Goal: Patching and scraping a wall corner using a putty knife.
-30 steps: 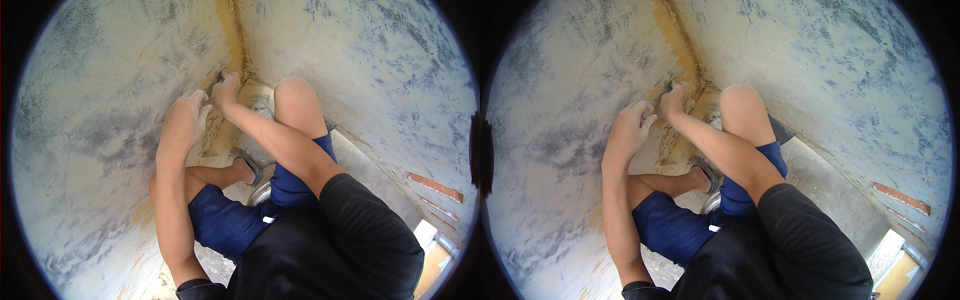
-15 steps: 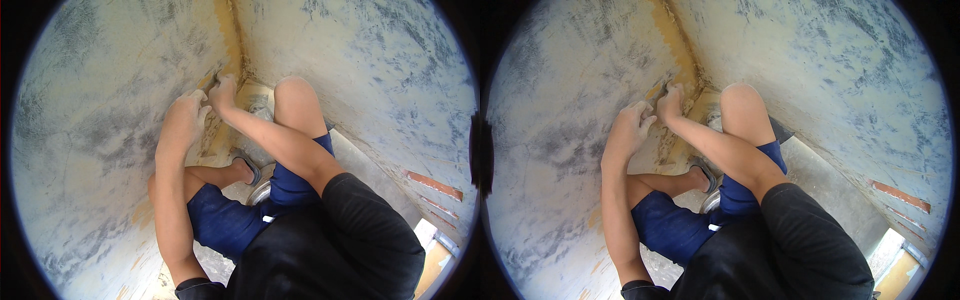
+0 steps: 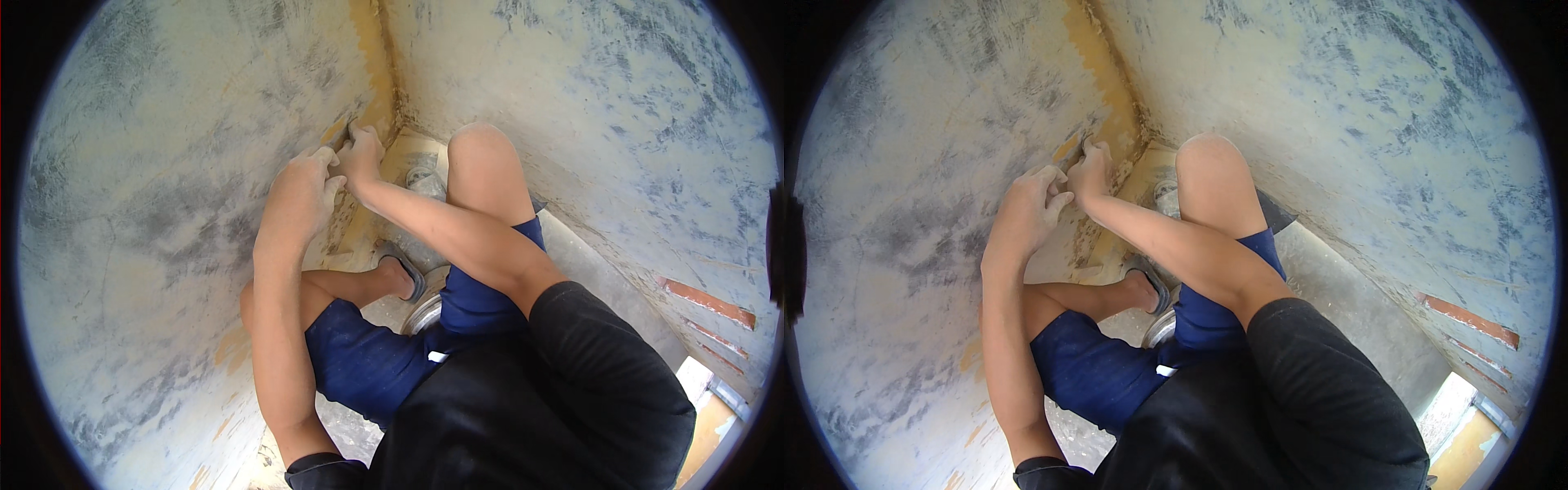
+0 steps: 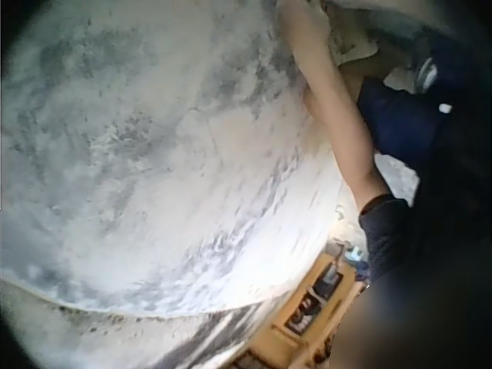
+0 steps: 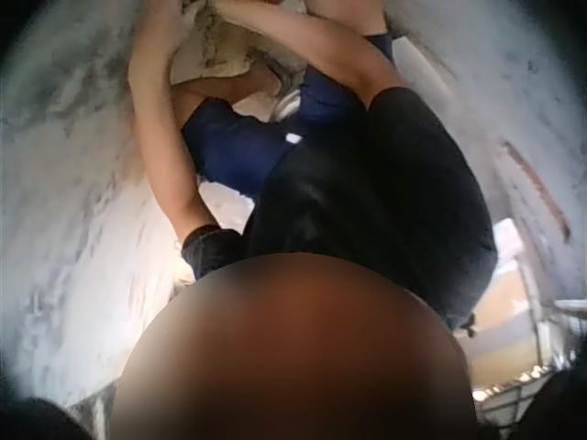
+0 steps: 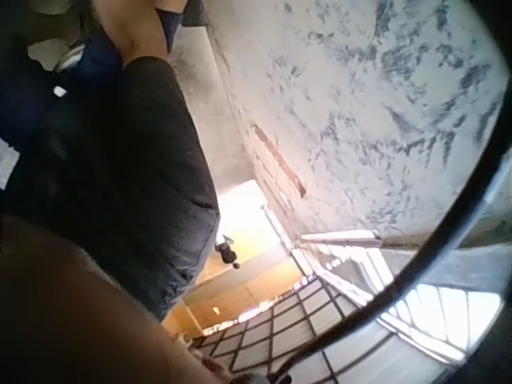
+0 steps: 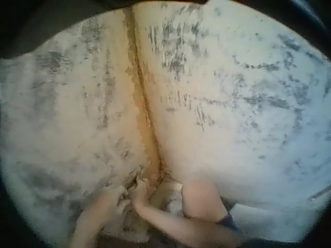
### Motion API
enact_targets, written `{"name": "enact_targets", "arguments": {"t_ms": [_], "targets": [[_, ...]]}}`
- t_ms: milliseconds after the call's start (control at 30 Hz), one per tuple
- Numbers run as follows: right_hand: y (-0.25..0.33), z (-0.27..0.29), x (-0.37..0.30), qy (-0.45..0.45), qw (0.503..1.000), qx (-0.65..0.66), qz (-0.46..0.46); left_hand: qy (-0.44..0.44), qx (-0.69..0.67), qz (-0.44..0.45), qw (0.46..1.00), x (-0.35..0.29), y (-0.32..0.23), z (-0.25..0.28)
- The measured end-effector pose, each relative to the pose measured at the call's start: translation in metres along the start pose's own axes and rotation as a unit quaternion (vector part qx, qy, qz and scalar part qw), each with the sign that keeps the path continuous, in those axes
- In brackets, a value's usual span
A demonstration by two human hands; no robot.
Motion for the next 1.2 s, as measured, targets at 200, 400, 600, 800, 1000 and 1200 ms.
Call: {"name": "enact_targets", "arguments": {"t_ms": [200, 400, 600, 800, 1000, 1200], "targets": [[-0.009, 0.007, 0.019, -0.088, 0.996, 0.003, 0.015, 0.006, 0.023, -0.005, 1.0, 0.006, -0.002, -0.006], [-0.001, 0.009, 0.015, -0.066, 0.998, 0.006, 0.006, 0.003, 0.015, -0.007, 1.0, 0.002, 0.001, -0.006], [0.001, 0.007, 0.01, -0.021, 1.0, 0.009, 0.014, 0.019, 0.008, 0.008, 1.0, 0.001, 0.0, -0.002], [0.001, 0.005, 0.001, -0.034, 0.999, 0.003, 0.008, 0.023, -0.011, 0.01, 1.0, 0.003, -0.005, 0.0], [-0.002, 0.006, 0.011, -0.042, 0.999, 0.032, -0.005, 0.023, 0.006, 0.004, 1.0, 0.003, -0.005, -0.003], [-0.002, 0.004, 0.018, -0.069, 0.997, 0.04, -0.017, 0.031, 0.002, 0.013, 0.999, 0.003, -0.005, -0.003]]}}
Point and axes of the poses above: each hand's wrist, its own x-axis towards the middle knuckle, its own z-axis out of the back of the hand, y = z × x, the point moved 2 cm from there along x, towards the middle knuckle, and after that the axes turned 11 degrees about y, right-handed, at the moved point
